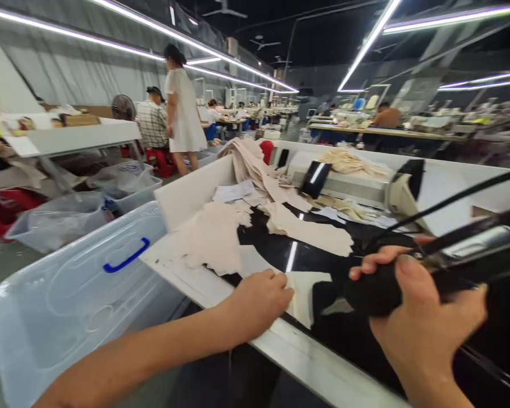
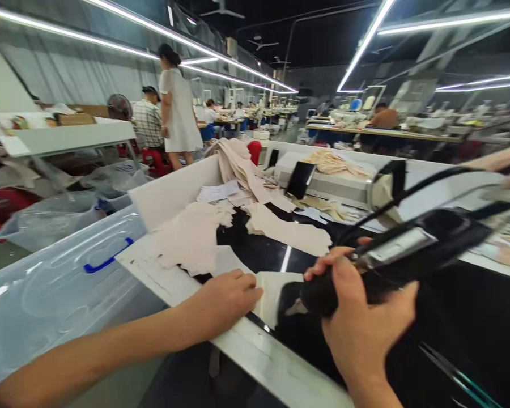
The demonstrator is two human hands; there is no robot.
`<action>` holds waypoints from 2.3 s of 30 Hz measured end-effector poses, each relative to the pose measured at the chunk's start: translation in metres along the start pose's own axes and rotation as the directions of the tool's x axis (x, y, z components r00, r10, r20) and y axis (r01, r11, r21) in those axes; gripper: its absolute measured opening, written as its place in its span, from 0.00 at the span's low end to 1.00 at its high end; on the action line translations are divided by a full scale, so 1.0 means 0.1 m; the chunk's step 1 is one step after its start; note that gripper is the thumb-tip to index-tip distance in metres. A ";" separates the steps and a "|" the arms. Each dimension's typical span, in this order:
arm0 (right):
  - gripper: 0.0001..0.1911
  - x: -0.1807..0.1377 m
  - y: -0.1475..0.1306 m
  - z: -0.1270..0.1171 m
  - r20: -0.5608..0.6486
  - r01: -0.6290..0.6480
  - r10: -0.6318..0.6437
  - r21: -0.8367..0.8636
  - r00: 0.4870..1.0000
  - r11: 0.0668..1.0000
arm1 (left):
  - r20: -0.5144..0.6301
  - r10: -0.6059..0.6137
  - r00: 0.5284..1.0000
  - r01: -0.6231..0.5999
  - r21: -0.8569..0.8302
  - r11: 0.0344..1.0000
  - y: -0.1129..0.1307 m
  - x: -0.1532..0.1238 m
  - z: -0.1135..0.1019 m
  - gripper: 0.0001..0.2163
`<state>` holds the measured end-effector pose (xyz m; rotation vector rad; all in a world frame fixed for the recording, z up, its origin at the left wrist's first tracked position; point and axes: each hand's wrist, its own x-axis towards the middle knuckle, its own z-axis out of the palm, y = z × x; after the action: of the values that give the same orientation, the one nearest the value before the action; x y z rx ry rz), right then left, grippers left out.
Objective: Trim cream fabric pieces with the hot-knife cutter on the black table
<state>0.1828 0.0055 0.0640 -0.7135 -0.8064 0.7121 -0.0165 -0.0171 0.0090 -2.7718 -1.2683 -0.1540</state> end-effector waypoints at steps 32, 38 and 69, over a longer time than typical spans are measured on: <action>0.25 -0.27 0.13 -0.09 0.146 0.055 -0.047 -0.055 0.988 0.997 | -0.153 0.038 0.988 -0.018 0.135 0.991 0.14 -0.21 -0.03 0.09; 0.25 -0.27 0.14 -0.09 0.153 0.052 -0.043 -0.057 0.987 0.997 | -0.195 0.397 0.897 -0.405 -0.004 0.914 0.14 -0.12 0.01 0.06; 0.25 -0.29 0.12 -0.09 0.145 0.037 -0.031 -0.042 0.989 0.998 | -0.286 0.371 0.883 -0.395 -0.030 0.918 -0.15 -0.13 0.13 0.10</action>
<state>0.1725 -0.0127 0.0398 -0.6929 -0.9669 0.7226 -0.0355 -0.0155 -0.0052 -2.8759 -0.6456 -0.5530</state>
